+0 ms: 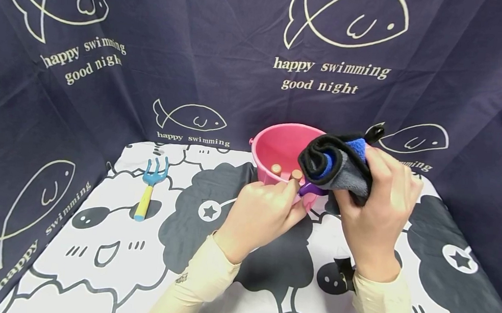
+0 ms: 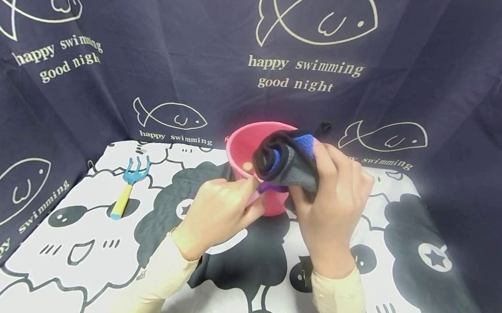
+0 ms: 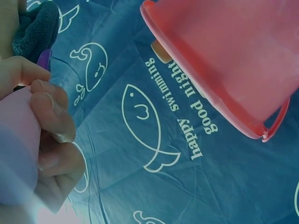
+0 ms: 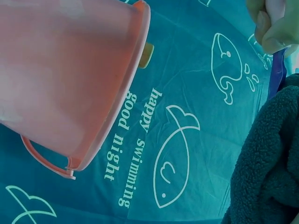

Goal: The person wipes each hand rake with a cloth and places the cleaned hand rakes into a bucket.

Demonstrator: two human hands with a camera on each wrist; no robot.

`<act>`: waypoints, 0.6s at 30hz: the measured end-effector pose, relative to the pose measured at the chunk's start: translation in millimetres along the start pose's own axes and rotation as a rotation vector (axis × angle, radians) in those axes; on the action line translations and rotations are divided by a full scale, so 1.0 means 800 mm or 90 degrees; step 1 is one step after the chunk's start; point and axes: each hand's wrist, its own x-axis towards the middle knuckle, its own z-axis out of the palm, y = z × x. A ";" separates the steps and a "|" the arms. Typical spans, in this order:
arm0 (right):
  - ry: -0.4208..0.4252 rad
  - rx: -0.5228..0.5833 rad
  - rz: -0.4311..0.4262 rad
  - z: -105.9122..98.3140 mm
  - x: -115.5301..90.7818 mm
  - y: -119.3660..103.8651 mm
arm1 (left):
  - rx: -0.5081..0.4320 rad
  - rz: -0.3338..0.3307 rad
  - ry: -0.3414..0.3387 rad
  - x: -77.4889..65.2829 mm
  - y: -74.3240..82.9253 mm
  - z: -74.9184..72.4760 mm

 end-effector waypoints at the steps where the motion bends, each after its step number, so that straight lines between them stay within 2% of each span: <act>1: 0.005 -0.001 -0.002 0.000 0.000 -0.001 | -0.001 -0.001 -0.001 0.000 0.000 0.000; 18: 0.106 -0.018 -0.008 0.005 0.006 -0.018 | -0.034 -0.034 -0.029 -0.002 0.008 -0.002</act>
